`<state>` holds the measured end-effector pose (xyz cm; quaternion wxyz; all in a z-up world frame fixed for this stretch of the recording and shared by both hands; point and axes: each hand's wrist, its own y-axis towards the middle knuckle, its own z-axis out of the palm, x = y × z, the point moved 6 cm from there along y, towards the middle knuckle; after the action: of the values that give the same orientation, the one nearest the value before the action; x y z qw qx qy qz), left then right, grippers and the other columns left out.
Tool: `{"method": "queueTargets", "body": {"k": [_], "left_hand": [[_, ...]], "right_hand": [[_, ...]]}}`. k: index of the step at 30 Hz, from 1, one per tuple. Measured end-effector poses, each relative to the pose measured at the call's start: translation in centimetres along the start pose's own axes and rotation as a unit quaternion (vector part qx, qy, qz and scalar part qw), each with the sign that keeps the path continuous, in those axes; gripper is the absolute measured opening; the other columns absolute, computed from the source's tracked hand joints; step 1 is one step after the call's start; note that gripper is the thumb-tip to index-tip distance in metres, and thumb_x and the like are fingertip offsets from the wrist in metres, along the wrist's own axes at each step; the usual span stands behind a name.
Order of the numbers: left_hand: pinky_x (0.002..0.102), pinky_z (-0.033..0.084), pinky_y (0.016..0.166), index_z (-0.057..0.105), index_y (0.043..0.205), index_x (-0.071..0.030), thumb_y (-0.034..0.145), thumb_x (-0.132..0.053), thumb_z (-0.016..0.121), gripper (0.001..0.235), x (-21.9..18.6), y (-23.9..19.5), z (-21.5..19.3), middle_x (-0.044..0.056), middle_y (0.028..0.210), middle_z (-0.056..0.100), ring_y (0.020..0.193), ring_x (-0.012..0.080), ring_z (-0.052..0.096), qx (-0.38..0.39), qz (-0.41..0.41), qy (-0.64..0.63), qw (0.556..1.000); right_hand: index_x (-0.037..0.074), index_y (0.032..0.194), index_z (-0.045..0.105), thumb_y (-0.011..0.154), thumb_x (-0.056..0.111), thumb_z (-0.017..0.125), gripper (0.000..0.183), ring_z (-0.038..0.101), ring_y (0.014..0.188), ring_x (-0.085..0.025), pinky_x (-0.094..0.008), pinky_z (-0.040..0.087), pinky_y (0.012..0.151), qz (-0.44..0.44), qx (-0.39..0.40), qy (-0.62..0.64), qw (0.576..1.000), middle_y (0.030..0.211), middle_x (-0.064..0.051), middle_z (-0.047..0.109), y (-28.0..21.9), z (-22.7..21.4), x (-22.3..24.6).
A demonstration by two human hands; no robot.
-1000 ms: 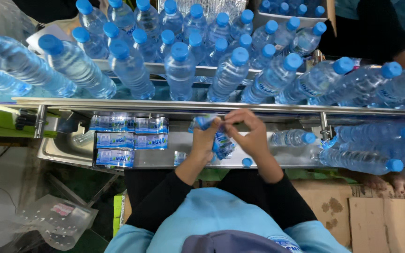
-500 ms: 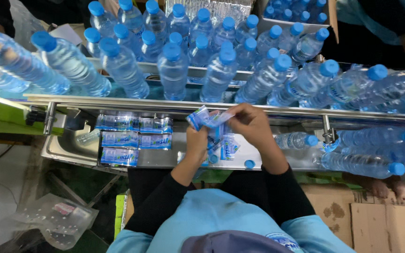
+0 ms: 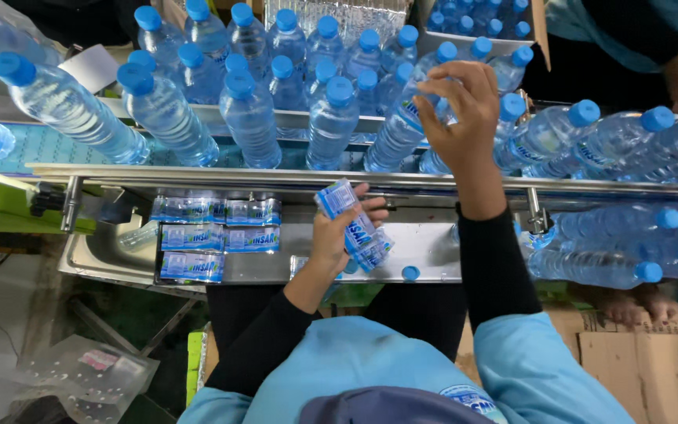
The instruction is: The person packs plastic water bottles into shrink-wrap sleeves on a conveyor belt. They pick up bottles from the moving line, insert them into sleeves held in the left hand, and place the filled sleeves onto the belt. The task is performed by hand without tools.
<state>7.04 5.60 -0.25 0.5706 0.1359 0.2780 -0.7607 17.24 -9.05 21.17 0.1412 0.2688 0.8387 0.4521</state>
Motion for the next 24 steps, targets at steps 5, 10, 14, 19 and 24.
{"method": "queueTargets", "body": {"k": [5,10,14,19,24], "left_hand": [[0.048,0.062,0.093,0.059,0.137,0.007,0.092,-0.016,0.071,0.052,-0.3,-0.1,0.1,0.029,0.122,0.071,0.104,0.0372,0.074,-0.028,0.039,0.023,0.999],[0.043,0.066,0.080,0.068,0.117,0.013,0.082,-0.030,0.078,0.056,0.2,0.1,0.1,0.029,0.107,0.076,0.094,0.0366,0.077,-0.120,0.022,0.048,0.991],[0.044,0.063,0.081,0.077,0.098,0.001,0.086,-0.013,0.080,0.019,3.2,2.5,-3.4,0.019,0.096,0.079,0.085,0.0293,0.077,-0.135,0.063,0.111,0.983],[0.032,0.061,0.083,0.078,0.101,-0.008,0.081,-0.038,0.084,0.037,2.7,2.9,-4.8,0.007,0.100,0.079,0.090,0.0168,0.074,-0.123,0.095,0.167,0.974],[0.048,0.067,0.079,0.067,0.109,0.013,0.079,-0.050,0.079,0.071,-0.6,0.4,-1.4,0.027,0.090,0.074,0.076,0.0333,0.075,-0.024,0.046,0.004,0.999]], "right_hand": [[0.006,0.145,0.046,0.100,0.024,0.080,0.060,0.052,0.136,-0.035,-0.047,0.046,0.116,0.226,-0.009,0.094,0.970,0.144,-0.017,0.052,-7.6,1.5,-2.0],[0.013,0.166,0.014,0.097,0.035,0.088,0.103,0.017,0.164,-0.033,-0.049,0.023,0.139,0.360,-0.025,0.118,0.925,0.173,-0.014,0.017,-12.5,0.8,-1.8],[0.004,0.144,0.044,0.096,0.038,0.076,0.068,0.051,0.140,-0.036,-0.050,0.046,0.120,0.198,-0.053,0.045,0.978,0.147,-0.018,0.049,-8.6,-1.1,6.2],[0.008,0.088,0.075,0.089,0.006,0.079,0.004,0.070,0.097,-0.019,-0.028,0.063,0.077,0.467,0.084,0.443,0.761,0.100,-0.009,0.072,-13.4,5.0,6.2],[0.013,0.103,0.063,0.101,0.015,0.069,0.007,0.065,0.086,-0.010,-0.023,0.057,0.081,0.424,-0.055,0.542,0.723,0.095,0.001,0.067,-7.4,4.1,3.9]]}}
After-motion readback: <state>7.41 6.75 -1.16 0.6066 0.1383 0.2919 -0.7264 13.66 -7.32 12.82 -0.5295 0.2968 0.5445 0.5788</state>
